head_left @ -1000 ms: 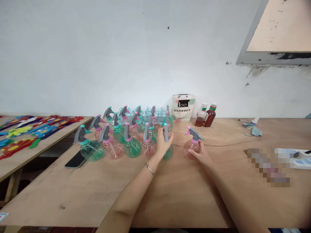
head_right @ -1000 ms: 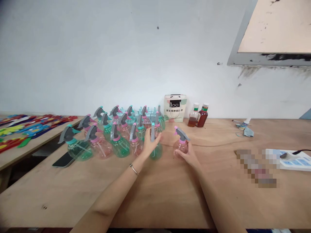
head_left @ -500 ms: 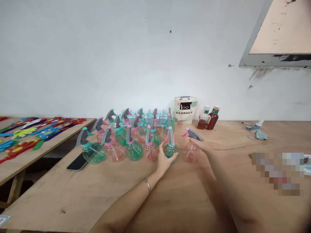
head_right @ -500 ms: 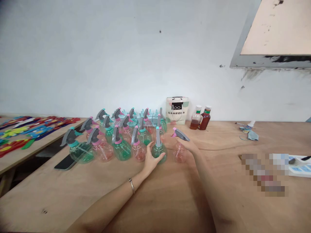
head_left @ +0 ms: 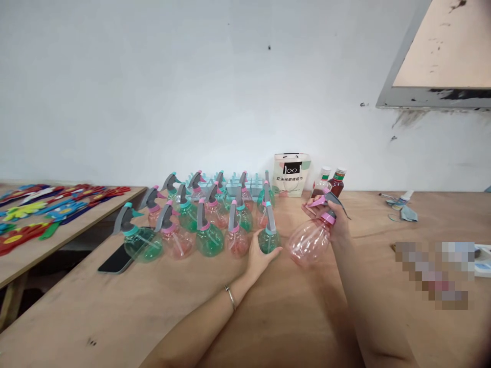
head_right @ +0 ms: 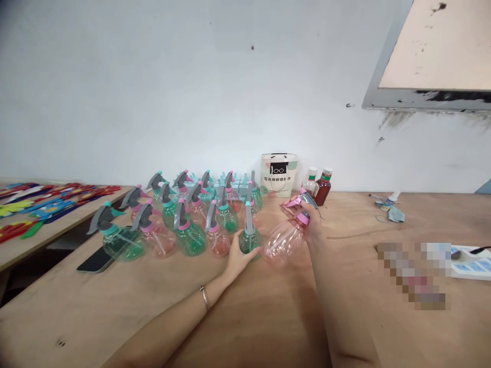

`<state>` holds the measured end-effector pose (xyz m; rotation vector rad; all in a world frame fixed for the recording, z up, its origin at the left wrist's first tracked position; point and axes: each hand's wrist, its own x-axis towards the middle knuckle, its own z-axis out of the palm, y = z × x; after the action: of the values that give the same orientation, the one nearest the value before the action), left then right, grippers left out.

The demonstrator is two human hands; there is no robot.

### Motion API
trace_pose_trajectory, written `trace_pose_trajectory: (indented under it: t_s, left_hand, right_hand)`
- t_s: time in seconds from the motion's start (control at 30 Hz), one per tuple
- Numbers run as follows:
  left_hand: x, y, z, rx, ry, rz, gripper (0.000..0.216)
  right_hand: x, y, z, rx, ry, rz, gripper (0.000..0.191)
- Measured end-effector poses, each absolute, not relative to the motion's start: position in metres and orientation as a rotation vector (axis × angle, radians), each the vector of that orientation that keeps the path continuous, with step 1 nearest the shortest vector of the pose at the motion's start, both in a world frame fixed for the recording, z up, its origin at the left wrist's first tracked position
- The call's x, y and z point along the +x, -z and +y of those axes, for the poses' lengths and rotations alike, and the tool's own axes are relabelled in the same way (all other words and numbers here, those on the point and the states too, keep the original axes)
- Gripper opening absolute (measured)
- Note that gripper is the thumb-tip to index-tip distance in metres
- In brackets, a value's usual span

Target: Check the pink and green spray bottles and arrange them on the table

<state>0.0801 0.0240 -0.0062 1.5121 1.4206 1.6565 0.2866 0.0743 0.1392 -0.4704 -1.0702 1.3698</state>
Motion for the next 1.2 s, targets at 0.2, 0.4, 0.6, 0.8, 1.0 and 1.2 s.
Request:
trace_pose_trajectory:
  t_s: [0.2,0.4,0.6,0.8,1.0,1.2]
  left_hand:
    - [0.0803,0.0079,0.0263,1.536,-1.656,1.434,0.07]
    - [0.0803,0.0067,0.0255,1.531,-1.649,1.44,0.069]
    - [0.0798,0.0063,0.0252,1.552,-1.654,1.426,0.069]
    - [0.08,0.0058,0.0255,1.534,-1.635,1.441,0.071]
    - [0.0794,0.0067,0.0259,1.55,-1.642,1.45,0.07]
    - [0.0795,0.0086,0.0265,1.547,-1.649,1.428,0.07]
  right_hand:
    - [0.2749,-0.1472,0.0669,-0.454,-1.362,-1.05,0.022]
    - [0.2757,-0.1432,0.0689,-0.555,-1.404,-1.159,0.022]
    - [0.2775,-0.1434,0.0691,-0.578,-1.386,-1.181,0.027]
    - [0.2803,-0.1447,0.0691,-0.56,-1.417,-1.153,0.024]
    - [0.2784,-0.1474,0.0648,-0.548,-1.349,-1.207,0.024]
    - [0.2765,-0.1445,0.0656,-0.56,-1.341,-1.176,0.019]
